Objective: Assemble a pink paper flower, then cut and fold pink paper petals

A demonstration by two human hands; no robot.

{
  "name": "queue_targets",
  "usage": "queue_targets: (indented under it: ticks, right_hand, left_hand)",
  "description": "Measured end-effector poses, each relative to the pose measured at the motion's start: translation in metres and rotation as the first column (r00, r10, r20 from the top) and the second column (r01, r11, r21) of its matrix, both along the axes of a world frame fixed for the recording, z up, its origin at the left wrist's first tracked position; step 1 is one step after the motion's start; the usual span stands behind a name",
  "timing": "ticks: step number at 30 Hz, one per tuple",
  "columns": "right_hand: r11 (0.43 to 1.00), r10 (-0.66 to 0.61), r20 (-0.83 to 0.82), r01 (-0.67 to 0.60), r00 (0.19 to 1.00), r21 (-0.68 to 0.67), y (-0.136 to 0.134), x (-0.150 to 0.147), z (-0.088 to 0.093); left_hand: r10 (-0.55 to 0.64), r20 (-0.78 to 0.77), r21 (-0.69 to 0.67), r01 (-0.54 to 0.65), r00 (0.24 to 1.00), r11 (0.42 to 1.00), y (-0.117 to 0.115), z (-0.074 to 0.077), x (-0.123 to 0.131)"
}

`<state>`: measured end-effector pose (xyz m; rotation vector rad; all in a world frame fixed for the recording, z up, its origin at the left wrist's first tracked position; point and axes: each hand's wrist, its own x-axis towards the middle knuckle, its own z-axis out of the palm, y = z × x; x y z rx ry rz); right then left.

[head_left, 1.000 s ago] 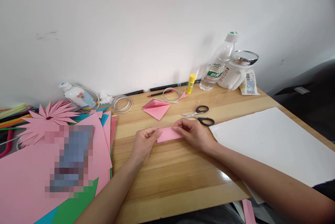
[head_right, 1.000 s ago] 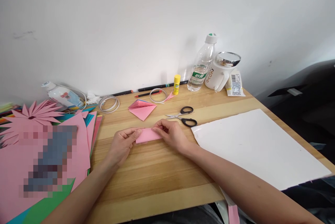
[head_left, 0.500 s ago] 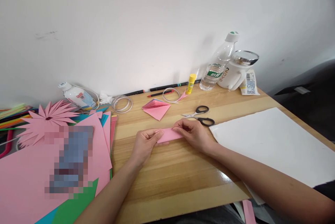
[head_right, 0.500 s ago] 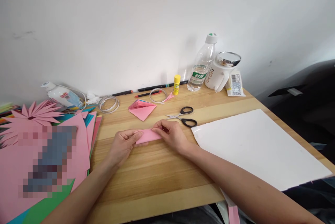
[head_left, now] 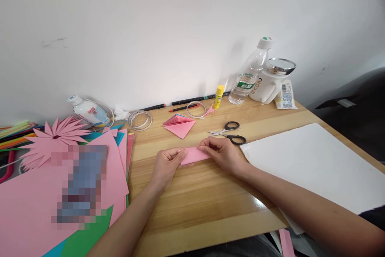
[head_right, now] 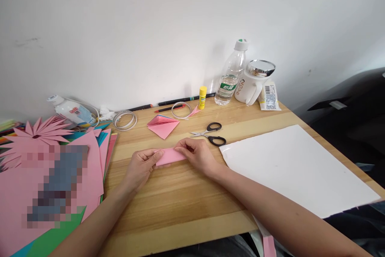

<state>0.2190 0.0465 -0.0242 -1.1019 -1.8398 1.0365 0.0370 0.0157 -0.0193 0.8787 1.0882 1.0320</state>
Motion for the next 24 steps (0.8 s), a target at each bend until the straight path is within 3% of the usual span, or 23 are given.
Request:
queue_targets:
  ticks: [12, 24]
  right_hand:
    - [0.998, 0.047, 0.028, -0.045, 0.999, -0.044, -0.0002, 0.0, 0.0006]
    - [0.99, 0.001, -0.042, -0.007, 0.999, -0.144, 0.0023, 0.0004, -0.0076]
  left_hand:
    - [0.004, -0.317, 0.102, 0.03, 0.948, 0.994, 0.0023, 0.0068, -0.0046]
    - [0.016, -0.323, 0.133, 0.028, 0.946, 0.991, 0.0025, 0.0022, -0.0057]
